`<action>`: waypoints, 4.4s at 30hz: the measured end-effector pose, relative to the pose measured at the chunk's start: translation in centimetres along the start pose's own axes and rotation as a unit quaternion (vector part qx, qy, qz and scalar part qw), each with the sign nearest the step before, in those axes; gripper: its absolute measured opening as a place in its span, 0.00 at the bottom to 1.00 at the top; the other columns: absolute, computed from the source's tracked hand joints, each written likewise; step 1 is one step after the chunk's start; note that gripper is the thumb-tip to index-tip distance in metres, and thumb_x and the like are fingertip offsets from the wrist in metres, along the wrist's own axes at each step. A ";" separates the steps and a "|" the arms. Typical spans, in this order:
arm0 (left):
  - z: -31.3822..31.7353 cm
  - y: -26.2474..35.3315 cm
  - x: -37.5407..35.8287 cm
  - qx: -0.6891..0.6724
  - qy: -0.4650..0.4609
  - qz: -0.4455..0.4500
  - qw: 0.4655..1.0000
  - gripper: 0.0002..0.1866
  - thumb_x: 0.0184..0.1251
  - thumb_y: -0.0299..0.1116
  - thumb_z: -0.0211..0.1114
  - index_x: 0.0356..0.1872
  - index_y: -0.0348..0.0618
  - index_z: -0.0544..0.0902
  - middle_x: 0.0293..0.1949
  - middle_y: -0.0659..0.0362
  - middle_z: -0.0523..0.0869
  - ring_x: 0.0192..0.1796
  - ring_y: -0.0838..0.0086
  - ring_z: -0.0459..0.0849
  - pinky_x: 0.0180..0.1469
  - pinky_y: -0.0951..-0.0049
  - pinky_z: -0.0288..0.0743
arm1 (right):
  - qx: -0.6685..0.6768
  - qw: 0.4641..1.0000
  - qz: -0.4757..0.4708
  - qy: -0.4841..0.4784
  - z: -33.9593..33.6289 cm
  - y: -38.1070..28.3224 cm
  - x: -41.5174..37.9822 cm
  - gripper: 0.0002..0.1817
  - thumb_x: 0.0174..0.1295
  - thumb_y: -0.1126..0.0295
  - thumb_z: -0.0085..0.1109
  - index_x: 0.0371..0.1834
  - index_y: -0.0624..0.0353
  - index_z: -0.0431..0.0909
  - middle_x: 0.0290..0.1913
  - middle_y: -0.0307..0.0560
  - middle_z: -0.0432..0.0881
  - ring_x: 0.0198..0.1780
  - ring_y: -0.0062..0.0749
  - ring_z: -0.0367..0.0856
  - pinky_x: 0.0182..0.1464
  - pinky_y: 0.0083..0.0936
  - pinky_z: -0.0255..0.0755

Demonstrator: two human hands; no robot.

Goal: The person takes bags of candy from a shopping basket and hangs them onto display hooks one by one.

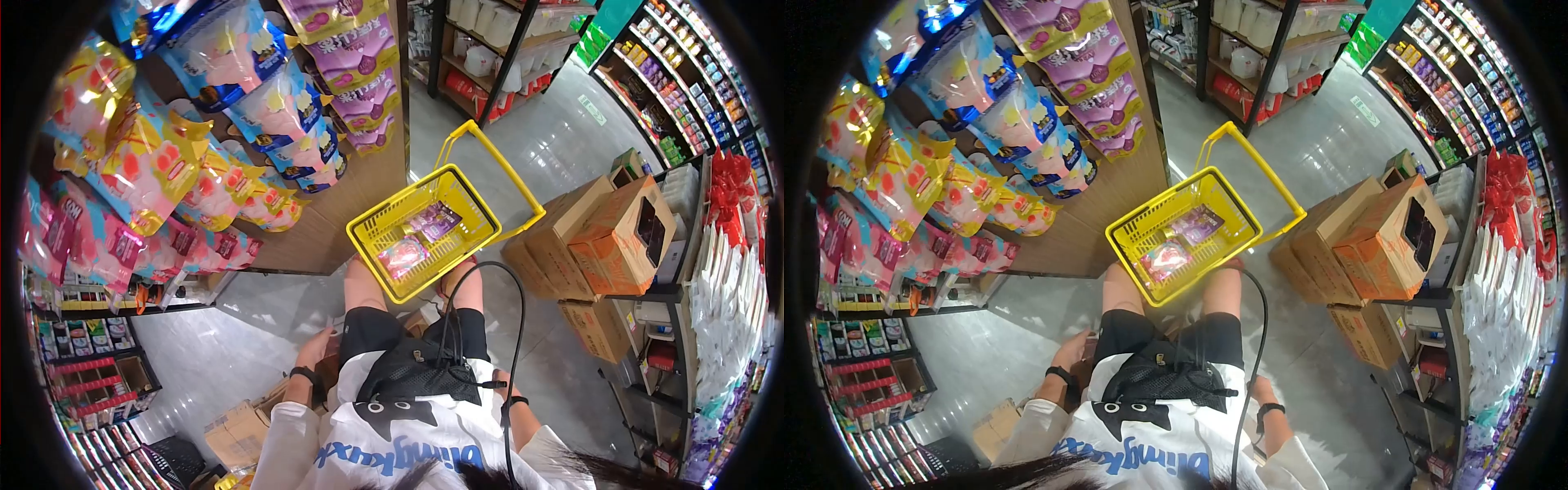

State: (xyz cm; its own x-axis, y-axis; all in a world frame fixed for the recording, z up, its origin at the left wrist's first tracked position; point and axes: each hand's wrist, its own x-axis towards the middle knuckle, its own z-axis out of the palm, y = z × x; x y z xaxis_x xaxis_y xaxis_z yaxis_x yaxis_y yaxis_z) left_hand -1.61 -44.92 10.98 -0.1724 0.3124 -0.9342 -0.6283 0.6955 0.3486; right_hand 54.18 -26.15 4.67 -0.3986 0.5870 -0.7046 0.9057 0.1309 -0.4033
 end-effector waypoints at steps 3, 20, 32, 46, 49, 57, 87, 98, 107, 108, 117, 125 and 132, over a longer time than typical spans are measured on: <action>5.5 3.8 -2.2 0.069 0.010 0.006 0.998 0.25 0.75 0.50 0.46 0.59 0.40 0.73 0.56 0.54 0.79 0.54 0.70 0.78 0.56 0.70 0.73 | 0.021 0.999 0.022 0.015 -1.1 -0.5 1.0 0.13 0.57 0.65 0.52 0.36 0.64 0.80 0.38 0.67 0.81 0.46 0.63 0.78 0.45 0.49 0.73; 5.8 9.0 11.1 0.262 0.134 0.090 0.952 0.35 0.69 0.51 0.50 0.65 0.30 0.63 0.61 0.39 0.72 0.62 0.56 0.74 0.62 0.66 0.68 | 0.185 0.974 0.060 -0.120 -13.2 -12.8 19.6 0.47 0.60 0.33 0.46 0.49 0.81 0.68 0.31 0.61 0.81 0.35 0.42 0.82 0.37 0.33 0.79; 19.0 25.1 15.7 0.436 -0.032 0.218 0.873 0.18 0.68 0.40 0.57 0.50 0.37 0.77 0.43 0.49 0.85 0.44 0.63 0.84 0.47 0.69 0.74 | 0.362 0.927 -0.001 -0.102 -25.2 -24.5 29.2 0.20 0.66 0.57 0.52 0.44 0.68 0.78 0.38 0.52 0.81 0.42 0.34 0.81 0.41 0.27 0.76; 20.2 17.7 30.8 0.561 0.040 0.233 0.793 0.28 0.51 0.26 0.59 0.58 0.36 0.70 0.57 0.36 0.72 0.61 0.43 0.68 0.63 0.54 0.63 | 0.254 0.944 -0.036 -0.208 -11.0 -27.7 40.5 0.37 0.55 0.38 0.55 0.62 0.51 0.70 0.59 0.53 0.74 0.58 0.47 0.74 0.58 0.38 0.68; 17.9 14.4 34.5 0.615 0.068 0.240 0.748 0.31 0.50 0.32 0.66 0.57 0.34 0.69 0.56 0.34 0.70 0.61 0.40 0.66 0.63 0.54 0.62 | 0.213 0.963 0.006 -0.167 -9.7 -27.2 41.7 0.45 0.53 0.29 0.48 0.55 0.64 0.75 0.56 0.65 0.77 0.56 0.55 0.77 0.57 0.38 0.70; 20.3 18.7 32.1 0.638 0.023 0.169 0.751 0.22 0.52 0.33 0.69 0.46 0.32 0.76 0.47 0.40 0.78 0.49 0.47 0.78 0.49 0.58 0.73 | 0.181 0.954 0.042 -0.234 -6.8 -26.3 43.6 0.35 0.50 0.43 0.61 0.65 0.31 0.68 0.63 0.54 0.73 0.64 0.51 0.70 0.62 0.43 0.65; 17.2 27.5 -23.8 0.449 0.040 0.594 0.666 0.13 0.69 0.37 0.56 0.34 0.34 0.72 0.27 0.42 0.75 0.32 0.48 0.76 0.35 0.59 0.70 | 0.133 0.917 -0.353 -0.127 -33.9 -40.2 10.6 0.25 0.65 0.55 0.58 0.57 0.63 0.73 0.48 0.46 0.80 0.49 0.28 0.77 0.51 0.26 0.72; 9.3 22.2 -43.0 0.158 0.112 0.735 0.650 0.11 0.71 0.35 0.58 0.36 0.36 0.72 0.27 0.62 0.74 0.28 0.84 0.70 0.30 0.76 0.65 | -0.072 0.532 -0.730 0.423 -33.2 -56.4 -18.4 0.29 0.52 0.54 0.69 0.55 0.53 0.72 0.60 0.60 0.66 0.56 0.57 0.71 0.55 0.42 0.71; 9.6 22.5 -56.2 0.067 0.153 0.862 0.478 0.10 0.70 0.34 0.58 0.34 0.37 0.73 0.25 0.66 0.72 0.29 0.86 0.67 0.30 0.78 0.65 | -0.263 0.302 -0.725 0.560 -35.3 -63.5 -28.7 0.27 0.50 0.69 0.64 0.58 0.47 0.73 0.67 0.60 0.60 0.62 0.56 0.66 0.54 0.42 0.74; 9.1 23.1 -57.6 0.078 0.182 0.860 0.471 0.10 0.70 0.34 0.58 0.34 0.37 0.73 0.25 0.66 0.72 0.29 0.86 0.68 0.31 0.78 0.66 | -0.259 0.285 -0.720 0.577 -35.8 -64.7 -30.0 0.27 0.49 0.72 0.63 0.57 0.47 0.73 0.67 0.60 0.60 0.62 0.56 0.66 0.54 0.40 0.75; 5.6 33.8 -66.6 -0.005 0.216 0.932 0.293 0.14 0.65 0.37 0.60 0.34 0.33 0.77 0.30 0.53 0.82 0.33 0.71 0.81 0.38 0.70 0.72 | -0.243 0.173 -0.661 0.688 -40.8 -76.3 -38.2 0.28 0.48 0.79 0.57 0.57 0.51 0.70 0.57 0.57 0.68 0.56 0.48 0.72 0.51 0.33 0.76; 1.5 43.6 -70.4 -0.034 0.409 0.881 0.235 0.15 0.66 0.39 0.59 0.40 0.34 0.78 0.32 0.44 0.84 0.36 0.52 0.83 0.41 0.59 0.74 | -0.260 0.138 -0.640 0.709 -45.4 -87.8 -38.0 0.32 0.48 0.81 0.57 0.61 0.54 0.65 0.58 0.59 0.68 0.54 0.51 0.73 0.55 0.37 0.73; 0.5 46.5 -71.5 -0.079 0.397 0.890 0.212 0.16 0.64 0.34 0.60 0.48 0.34 0.77 0.40 0.43 0.83 0.42 0.53 0.82 0.47 0.59 0.73 | -0.200 0.174 -0.623 0.736 -45.7 -92.5 -37.7 0.34 0.47 0.85 0.57 0.62 0.52 0.65 0.58 0.58 0.69 0.53 0.49 0.75 0.52 0.35 0.75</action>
State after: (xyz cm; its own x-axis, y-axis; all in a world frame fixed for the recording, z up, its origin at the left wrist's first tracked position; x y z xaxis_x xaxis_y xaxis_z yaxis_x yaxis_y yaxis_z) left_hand -18.12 -34.63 94.01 -0.2767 -0.2622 0.9245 0.9601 -0.1160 0.2545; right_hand -7.94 -23.84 95.20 -0.1190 -0.5662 0.8156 0.3041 0.7612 0.5728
